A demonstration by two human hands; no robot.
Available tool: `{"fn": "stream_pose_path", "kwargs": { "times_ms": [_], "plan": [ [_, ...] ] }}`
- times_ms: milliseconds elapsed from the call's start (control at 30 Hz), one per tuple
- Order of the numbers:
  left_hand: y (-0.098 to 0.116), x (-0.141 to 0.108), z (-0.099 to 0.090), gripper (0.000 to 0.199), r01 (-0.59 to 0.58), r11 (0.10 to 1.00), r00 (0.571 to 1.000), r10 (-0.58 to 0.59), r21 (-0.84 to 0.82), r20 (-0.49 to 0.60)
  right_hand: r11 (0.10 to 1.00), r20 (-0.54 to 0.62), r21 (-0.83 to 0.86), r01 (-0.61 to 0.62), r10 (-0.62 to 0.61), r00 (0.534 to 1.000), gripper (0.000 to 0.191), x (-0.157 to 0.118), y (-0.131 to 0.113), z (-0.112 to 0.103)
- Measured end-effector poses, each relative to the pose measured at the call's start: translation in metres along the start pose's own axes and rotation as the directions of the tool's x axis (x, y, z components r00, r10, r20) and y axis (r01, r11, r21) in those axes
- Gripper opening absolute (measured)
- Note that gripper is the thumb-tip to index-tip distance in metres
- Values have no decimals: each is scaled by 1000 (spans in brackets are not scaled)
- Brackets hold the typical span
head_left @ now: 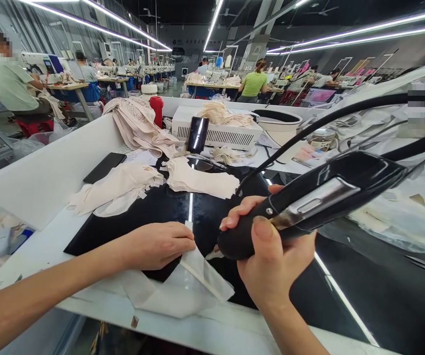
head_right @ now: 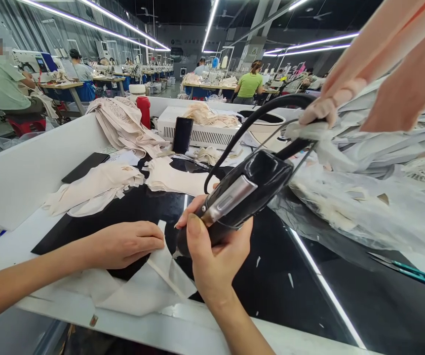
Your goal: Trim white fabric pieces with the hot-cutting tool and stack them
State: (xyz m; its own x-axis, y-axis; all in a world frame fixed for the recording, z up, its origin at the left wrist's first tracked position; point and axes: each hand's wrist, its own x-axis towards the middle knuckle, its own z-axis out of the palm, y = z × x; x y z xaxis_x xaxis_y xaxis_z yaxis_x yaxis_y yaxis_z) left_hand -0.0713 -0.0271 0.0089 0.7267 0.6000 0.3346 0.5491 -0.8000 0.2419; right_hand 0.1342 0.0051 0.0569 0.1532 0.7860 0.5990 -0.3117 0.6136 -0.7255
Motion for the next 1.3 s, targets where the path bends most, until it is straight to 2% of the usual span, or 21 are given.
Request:
{"fn": "stream_pose_path", "kwargs": {
  "times_ms": [267, 467, 767, 967, 1133, 1300],
  "plan": [
    [3, -7, -6, 24, -37, 999, 999, 38, 8, -12, 999, -28, 22, -35, 36, 999, 46, 0, -2, 1],
    [2, -10, -1, 22, -33, 999, 999, 33, 27, -6, 999, -62, 29, -25, 27, 998, 47, 3, 2, 7],
    [2, -10, 7, 23, 2, 1000, 999, -1, 27, -34, 999, -26, 17, -35, 35, 999, 37, 6, 7, 13],
    [3, -11, 8, 23, 29, 999, 999, -28, 31, -37, 999, -23, 42, 13, -12, 1000, 42, 10, 12, 17],
    [3, -10, 10, 25, 39, 999, 999, -38, 17, -39, 1000, -20, -11, -26, 26, 999, 38, 11, 13, 19],
    [1, -11, 13, 25, 26, 1000, 997, -27, -6, -73, 999, -31, 33, -8, 9, 999, 43, 13, 17, 20]
  ]
}}
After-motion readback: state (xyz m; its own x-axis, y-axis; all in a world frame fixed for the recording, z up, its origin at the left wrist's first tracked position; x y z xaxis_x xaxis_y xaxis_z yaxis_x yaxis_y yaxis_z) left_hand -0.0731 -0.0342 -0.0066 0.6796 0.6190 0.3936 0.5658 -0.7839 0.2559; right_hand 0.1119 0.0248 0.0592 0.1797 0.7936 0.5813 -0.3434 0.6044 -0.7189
